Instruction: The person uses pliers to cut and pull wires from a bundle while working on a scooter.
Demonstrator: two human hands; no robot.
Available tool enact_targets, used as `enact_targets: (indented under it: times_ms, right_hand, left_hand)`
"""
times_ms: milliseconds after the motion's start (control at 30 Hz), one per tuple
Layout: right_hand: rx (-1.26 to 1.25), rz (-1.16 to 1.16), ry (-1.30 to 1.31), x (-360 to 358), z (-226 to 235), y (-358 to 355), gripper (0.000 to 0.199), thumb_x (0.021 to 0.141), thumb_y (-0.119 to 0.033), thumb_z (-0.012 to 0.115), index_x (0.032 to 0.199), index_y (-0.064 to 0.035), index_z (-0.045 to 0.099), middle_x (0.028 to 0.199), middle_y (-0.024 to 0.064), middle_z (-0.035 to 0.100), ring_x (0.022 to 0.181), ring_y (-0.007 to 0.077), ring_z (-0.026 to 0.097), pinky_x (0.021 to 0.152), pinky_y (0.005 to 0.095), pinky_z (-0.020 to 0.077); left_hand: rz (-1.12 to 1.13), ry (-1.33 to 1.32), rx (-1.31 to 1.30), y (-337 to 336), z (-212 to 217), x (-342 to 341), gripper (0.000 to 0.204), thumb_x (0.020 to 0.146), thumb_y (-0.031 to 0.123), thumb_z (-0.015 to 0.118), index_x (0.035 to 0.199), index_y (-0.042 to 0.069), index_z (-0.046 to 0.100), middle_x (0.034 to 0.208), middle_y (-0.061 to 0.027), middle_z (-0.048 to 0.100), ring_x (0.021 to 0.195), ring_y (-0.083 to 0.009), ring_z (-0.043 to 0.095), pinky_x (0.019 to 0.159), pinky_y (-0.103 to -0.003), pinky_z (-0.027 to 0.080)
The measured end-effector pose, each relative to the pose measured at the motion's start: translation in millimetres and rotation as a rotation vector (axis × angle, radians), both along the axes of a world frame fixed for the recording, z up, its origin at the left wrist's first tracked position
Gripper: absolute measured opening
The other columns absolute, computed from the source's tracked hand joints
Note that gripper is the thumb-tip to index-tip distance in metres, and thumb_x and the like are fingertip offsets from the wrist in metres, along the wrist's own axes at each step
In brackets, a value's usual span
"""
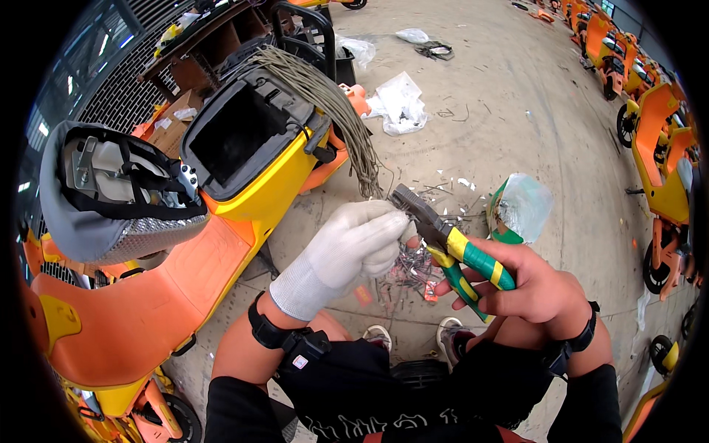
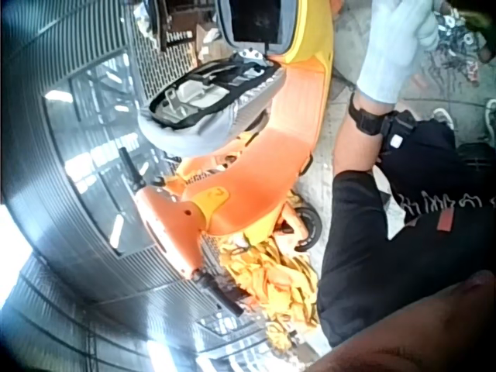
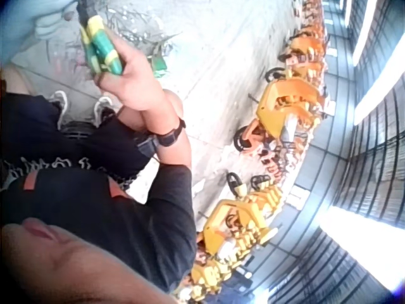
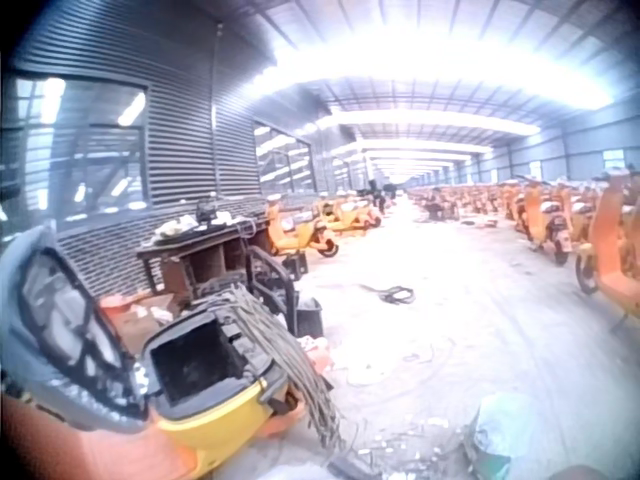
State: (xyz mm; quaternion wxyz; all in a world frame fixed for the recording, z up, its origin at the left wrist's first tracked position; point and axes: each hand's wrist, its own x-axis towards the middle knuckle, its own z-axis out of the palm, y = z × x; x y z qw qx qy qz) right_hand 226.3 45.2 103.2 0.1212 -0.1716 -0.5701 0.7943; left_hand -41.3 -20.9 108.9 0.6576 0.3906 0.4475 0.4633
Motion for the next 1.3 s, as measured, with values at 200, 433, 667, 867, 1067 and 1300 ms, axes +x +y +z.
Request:
enact_targets:
  times_ms: [200, 433, 667, 867, 1067, 1300]
  right_hand:
    - [-0.056, 0.053, 0.050, 4, -2, 5, 0.085, 0.079, 0.021, 0.049, 0.158, -0.0017, 0.029, 0.152, 0.0177, 0.047, 0.131, 0.0333, 0.057, 0.098, 0.0394, 0.0540]
    - [-0.118, 0.086, 0.061, 5, 1, 8, 0.084, 0.082, 0.020, 0.048, 0.160, -0.0028, 0.026, 0.154, 0.0155, 0.044, 0.134, 0.0302, 0.055, 0.099, 0.0361, 0.0536]
    - [0.209, 0.001, -0.096, 2, -4, 2, 0.084, 0.084, 0.015, 0.053, 0.161, -0.0086, 0.028, 0.143, 0.0115, 0.053, 0.116, 0.0219, 0.061, 0.094, 0.0311, 0.0487]
    - [0.660, -0.137, -0.136, -5, -12, -5, 0.081, 0.084, 0.009, 0.059, 0.159, -0.0097, 0.033, 0.129, 0.0127, 0.057, 0.111, 0.0222, 0.057, 0.095, 0.0313, 0.0465]
    - [0.778, -0.135, -0.188, -8, -8, -5, 0.085, 0.079, 0.007, 0.061, 0.158, -0.0090, 0.034, 0.129, 0.0184, 0.057, 0.112, 0.0328, 0.060, 0.095, 0.0339, 0.0479]
    - [0.845, -0.157, -0.222, -9, -10, -6, 0.082, 0.076, 0.005, 0.062, 0.154, -0.0061, 0.040, 0.125, 0.0213, 0.062, 0.111, 0.0391, 0.063, 0.095, 0.0375, 0.0501]
  left_hand:
    - [-0.010, -0.039, 0.028, -2, -1, 1, 0.029, 0.104, 0.022, 0.052, 0.093, -0.004, 0.059, 0.060, 0.0068, 0.036, 0.050, -0.0035, 0.031, 0.049, -0.023, 0.025]
    - [-0.037, -0.072, 0.049, -1, -4, -1, 0.030, 0.105, 0.024, 0.053, 0.094, -0.004, 0.059, 0.060, 0.0072, 0.036, 0.049, -0.0035, 0.029, 0.048, -0.024, 0.024]
    - [-0.013, 0.047, 0.043, 5, -8, 0, 0.029, 0.105, 0.024, 0.051, 0.098, -0.003, 0.061, 0.062, 0.0083, 0.035, 0.052, -0.0019, 0.030, 0.049, -0.023, 0.024]
    - [-0.012, 0.130, 0.030, 9, -10, 5, 0.030, 0.105, 0.024, 0.049, 0.099, -0.003, 0.062, 0.062, 0.0084, 0.034, 0.053, -0.0019, 0.029, 0.049, -0.023, 0.024]
    - [-0.151, 0.017, -0.016, 11, -12, -8, 0.037, 0.107, 0.028, 0.045, 0.101, -0.005, 0.063, 0.060, 0.0036, 0.039, 0.050, -0.0064, 0.033, 0.047, -0.025, 0.026]
    - [-0.059, -0.141, -0.115, 4, -7, 5, 0.041, 0.107, 0.029, 0.042, 0.105, -0.006, 0.061, 0.058, -0.0036, 0.042, 0.048, -0.0135, 0.038, 0.046, -0.030, 0.031]
